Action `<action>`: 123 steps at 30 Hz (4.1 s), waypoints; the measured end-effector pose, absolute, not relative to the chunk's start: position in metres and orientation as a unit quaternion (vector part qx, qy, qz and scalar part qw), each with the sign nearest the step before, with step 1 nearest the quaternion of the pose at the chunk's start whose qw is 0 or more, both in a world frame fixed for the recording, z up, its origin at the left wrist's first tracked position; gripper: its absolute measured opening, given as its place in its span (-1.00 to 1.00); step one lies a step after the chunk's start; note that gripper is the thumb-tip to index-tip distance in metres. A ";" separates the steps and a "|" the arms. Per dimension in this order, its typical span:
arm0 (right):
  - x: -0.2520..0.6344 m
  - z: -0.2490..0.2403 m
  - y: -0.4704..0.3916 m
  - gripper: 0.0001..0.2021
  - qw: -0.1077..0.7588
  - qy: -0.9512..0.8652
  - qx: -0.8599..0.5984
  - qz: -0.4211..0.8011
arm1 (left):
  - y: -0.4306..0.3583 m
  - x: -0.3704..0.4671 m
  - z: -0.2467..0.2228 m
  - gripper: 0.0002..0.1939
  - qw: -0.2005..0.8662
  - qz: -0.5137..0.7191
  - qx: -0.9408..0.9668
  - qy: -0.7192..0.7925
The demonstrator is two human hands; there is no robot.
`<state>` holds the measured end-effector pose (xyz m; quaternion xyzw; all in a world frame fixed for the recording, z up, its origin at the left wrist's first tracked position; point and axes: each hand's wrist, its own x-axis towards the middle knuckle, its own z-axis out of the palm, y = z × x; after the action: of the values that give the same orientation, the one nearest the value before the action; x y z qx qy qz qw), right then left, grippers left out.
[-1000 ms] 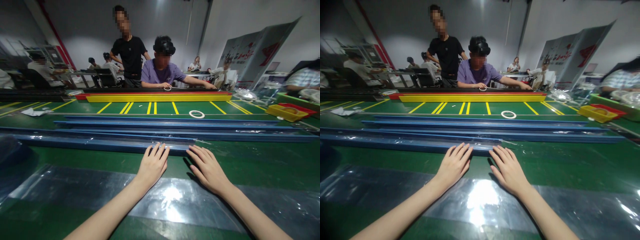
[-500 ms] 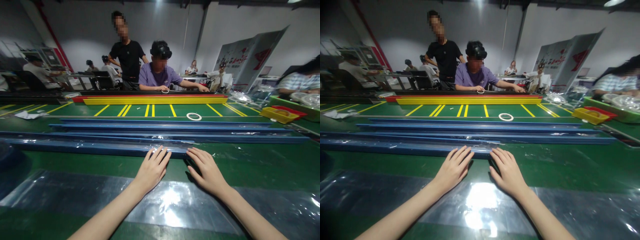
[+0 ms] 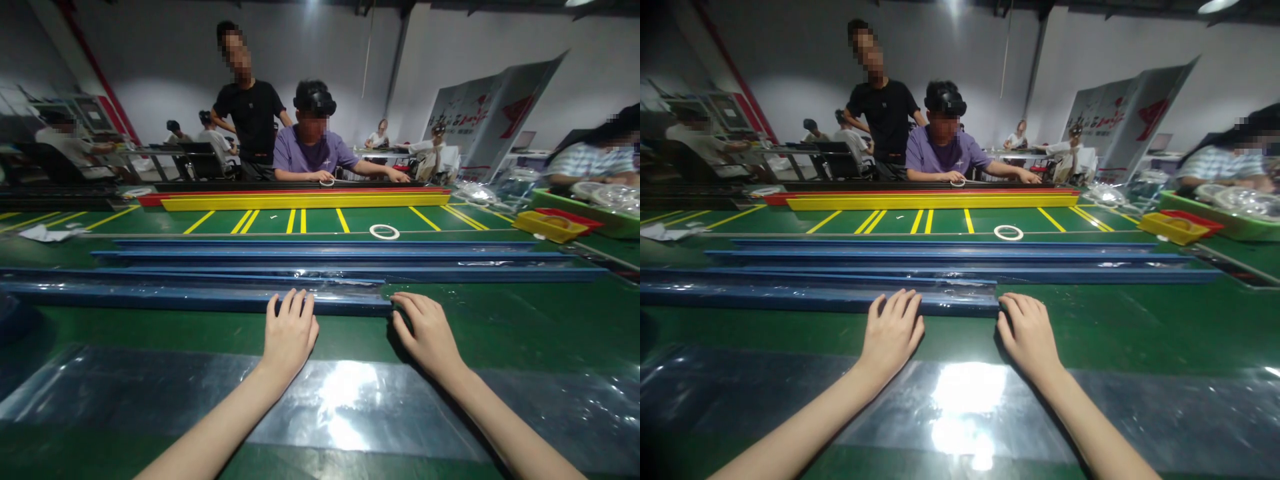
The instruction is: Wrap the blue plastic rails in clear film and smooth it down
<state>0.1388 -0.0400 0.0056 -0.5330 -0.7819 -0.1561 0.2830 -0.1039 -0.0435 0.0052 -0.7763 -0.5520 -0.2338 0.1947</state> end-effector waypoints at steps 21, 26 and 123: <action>0.133 0.003 -0.041 -0.62 0.276 -0.821 -0.478 -0.147 | -0.039 -0.106 -0.001 -0.62 0.183 -0.236 -0.814 -0.498; 0.135 0.002 -0.039 -0.74 0.308 -0.778 -0.524 -0.156 | -0.040 -0.106 -0.001 -0.63 0.193 -0.240 -0.780 -0.544; 0.132 -0.002 -0.040 -0.63 0.270 -0.812 -0.489 -0.172 | -0.039 -0.105 0.000 -0.64 0.210 -0.250 -0.797 -0.508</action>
<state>0.1318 -0.0403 -0.0021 -0.4887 -0.8117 -0.1722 0.2696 -0.1050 -0.0391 -0.0001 -0.7974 -0.5075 -0.2498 0.2103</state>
